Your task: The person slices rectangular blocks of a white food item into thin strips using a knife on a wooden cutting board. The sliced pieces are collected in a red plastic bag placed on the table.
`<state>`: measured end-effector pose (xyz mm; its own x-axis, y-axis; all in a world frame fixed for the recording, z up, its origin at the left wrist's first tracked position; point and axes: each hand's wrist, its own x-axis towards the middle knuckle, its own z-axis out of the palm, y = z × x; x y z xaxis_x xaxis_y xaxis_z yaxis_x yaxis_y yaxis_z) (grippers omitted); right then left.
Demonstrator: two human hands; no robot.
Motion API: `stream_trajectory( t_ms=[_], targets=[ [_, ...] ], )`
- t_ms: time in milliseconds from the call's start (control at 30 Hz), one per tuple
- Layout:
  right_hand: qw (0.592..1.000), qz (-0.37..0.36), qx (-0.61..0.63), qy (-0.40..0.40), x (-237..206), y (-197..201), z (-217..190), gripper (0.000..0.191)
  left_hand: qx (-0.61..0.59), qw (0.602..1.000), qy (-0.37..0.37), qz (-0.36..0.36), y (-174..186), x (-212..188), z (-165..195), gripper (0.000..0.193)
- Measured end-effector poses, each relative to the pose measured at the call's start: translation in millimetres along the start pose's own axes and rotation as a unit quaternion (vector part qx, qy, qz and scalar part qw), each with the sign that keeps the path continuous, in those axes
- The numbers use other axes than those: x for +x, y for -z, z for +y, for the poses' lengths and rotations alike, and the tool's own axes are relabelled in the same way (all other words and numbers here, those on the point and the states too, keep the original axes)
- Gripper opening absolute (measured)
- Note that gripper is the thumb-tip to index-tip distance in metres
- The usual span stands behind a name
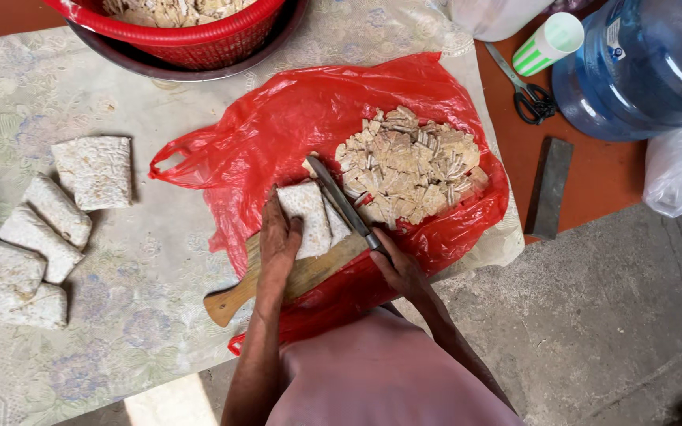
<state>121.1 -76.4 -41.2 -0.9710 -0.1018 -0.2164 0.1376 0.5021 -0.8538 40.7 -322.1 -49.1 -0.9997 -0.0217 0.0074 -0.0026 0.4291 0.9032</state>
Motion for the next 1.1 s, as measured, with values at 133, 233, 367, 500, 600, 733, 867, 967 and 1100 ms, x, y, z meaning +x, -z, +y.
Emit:
stream_trajectory(
  t_ms=[133, 233, 367, 500, 600, 733, 867, 967, 1100],
  targets=[
    [0.999, -0.022, -0.002, -0.032, 4.2, 4.1, 6.5, 0.058, 0.048, 0.993, 0.103, -0.033, 10.0, -6.0, 5.2, 0.078],
    [0.998, -0.039, -0.001, -0.054, 9.3, 8.8, 5.4, 0.06, -0.074, 0.99, 0.12, 0.01, 6.3, -8.8, 9.3, 0.08],
    [0.98, -0.1, 0.072, -0.158, 8.5, 15.6, 2.9, 0.066, -0.16, 0.959, 0.231, 0.036, 1.4, -21.4, 6.2, 0.087],
    [0.979, -0.105, 0.085, -0.155, 3.8, 17.1, 2.6, 0.066, -0.197, 0.94, 0.275, 0.039, 11.3, -28.2, -3.0, 0.087],
    [0.982, -0.092, 0.07, -0.146, 3.0, 13.8, 5.5, 0.065, -0.261, 0.915, 0.306, 0.037, 16.4, -24.5, -5.8, 0.083],
    [0.997, -0.052, 0.019, -0.06, 4.0, 10.0, 9.2, 0.059, -0.244, 0.902, 0.355, 0.027, -0.6, -14.9, 1.6, 0.085],
    [0.996, -0.049, -0.012, -0.075, 0.6, 9.6, 10.2, 0.06, 0.134, 0.99, 0.0, 0.045, 0.1, -26.2, 4.9, 0.084],
    [0.997, -0.048, -0.047, -0.027, -3.8, 12.5, 10.8, 0.057, 0.075, 0.983, 0.163, 0.022, 11.5, -39.4, 5.5, 0.081],
    [0.994, -0.048, -0.081, 0.046, -7.5, 20.5, 15.2, 0.055, -0.072, 0.982, 0.174, -0.014, 3.8, -50.4, 3.3, 0.073]
  ],
)
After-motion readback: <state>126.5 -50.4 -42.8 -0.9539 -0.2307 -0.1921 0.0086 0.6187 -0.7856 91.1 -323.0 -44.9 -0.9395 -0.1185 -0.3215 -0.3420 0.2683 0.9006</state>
